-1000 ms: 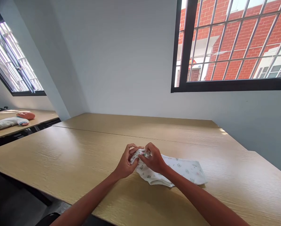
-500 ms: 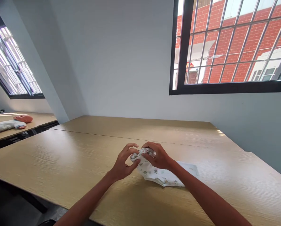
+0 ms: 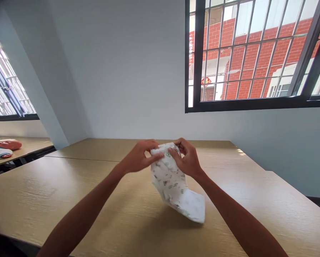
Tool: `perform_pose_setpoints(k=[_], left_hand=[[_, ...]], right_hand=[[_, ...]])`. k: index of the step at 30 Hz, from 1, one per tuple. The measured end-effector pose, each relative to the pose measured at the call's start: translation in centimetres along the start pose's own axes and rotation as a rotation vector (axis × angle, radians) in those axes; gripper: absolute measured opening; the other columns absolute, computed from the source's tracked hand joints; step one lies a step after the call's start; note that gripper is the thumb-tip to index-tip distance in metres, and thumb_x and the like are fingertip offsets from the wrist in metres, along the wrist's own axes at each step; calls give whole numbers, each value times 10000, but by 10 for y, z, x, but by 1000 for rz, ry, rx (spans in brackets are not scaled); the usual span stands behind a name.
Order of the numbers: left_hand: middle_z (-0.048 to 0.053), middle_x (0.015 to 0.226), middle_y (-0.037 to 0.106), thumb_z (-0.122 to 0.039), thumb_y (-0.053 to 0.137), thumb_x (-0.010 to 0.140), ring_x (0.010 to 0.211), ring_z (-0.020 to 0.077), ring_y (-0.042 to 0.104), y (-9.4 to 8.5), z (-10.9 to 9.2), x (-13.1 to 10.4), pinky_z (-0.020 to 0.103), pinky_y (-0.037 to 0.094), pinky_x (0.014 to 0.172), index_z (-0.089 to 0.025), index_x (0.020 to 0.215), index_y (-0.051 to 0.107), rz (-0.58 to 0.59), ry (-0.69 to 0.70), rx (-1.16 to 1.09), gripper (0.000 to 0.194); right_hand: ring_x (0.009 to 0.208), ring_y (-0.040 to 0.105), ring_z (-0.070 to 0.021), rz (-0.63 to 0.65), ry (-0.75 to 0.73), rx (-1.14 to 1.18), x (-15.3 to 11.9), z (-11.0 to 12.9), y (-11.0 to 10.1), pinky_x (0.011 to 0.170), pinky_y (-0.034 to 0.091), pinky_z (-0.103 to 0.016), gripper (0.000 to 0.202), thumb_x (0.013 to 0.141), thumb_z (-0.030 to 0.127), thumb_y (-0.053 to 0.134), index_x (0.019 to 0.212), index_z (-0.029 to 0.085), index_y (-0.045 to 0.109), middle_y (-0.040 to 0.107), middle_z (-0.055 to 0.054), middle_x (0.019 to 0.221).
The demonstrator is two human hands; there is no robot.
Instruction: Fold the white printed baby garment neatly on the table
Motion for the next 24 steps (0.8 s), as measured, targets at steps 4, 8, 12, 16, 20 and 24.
perform_pose_setpoints(k=[4, 8, 12, 16, 20, 24], left_hand=[[-48, 637, 479, -371, 581, 863, 600, 81, 486, -32, -10, 51, 167, 367, 561, -113, 717, 595, 46, 9, 7, 297], [-34, 733, 531, -343, 601, 843, 643, 61, 541, -57, -7, 93, 177, 411, 620, -74, 849, 571, 214, 17, -88, 271], [-26, 710, 558, -265, 671, 809, 625, 76, 574, -65, 23, 127, 209, 454, 607, -104, 870, 542, 304, -97, -121, 215], [-59, 600, 513, -177, 710, 744, 503, 73, 475, -74, 45, 166, 181, 352, 477, -170, 883, 524, 86, -72, 10, 233], [-44, 650, 534, -165, 688, 728, 534, 91, 477, -85, 27, 190, 204, 342, 497, -174, 994, 554, -138, 53, 219, 298], [-1, 745, 601, -182, 680, 734, 640, 132, 536, -69, -17, 156, 247, 396, 595, -148, 923, 602, -117, 151, 380, 208]], right_hand=[[573, 483, -100, 26, 26, 99, 53, 14, -19, 492, 385, -207, 233, 826, 357, 678, 766, 173, 546, 521, 28, 634], [529, 475, -74, 116, 64, 22, 106, 15, -33, 463, 354, -180, 205, 804, 280, 686, 706, 144, 568, 515, 32, 587], [573, 481, -86, 224, 121, -233, 148, -2, -38, 491, 351, -204, 198, 772, 269, 697, 673, 128, 601, 534, 17, 617], [610, 427, -99, 103, 69, -458, 186, -6, -50, 521, 330, -237, 161, 734, 235, 717, 668, 144, 602, 500, 24, 636], [581, 411, -110, -23, -62, -600, 203, 20, -64, 531, 319, -259, 120, 743, 204, 702, 727, 158, 592, 471, 30, 614], [565, 414, -113, -18, -277, -727, 150, 56, -69, 561, 327, -272, 136, 767, 203, 676, 712, 175, 555, 477, 35, 607]])
Point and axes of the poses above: each hand's wrist, its own x-axis towards the middle knuckle, its own y-axis out of the palm, z = x × y, the point moved 5 cm from there along x, towards the middle knuckle
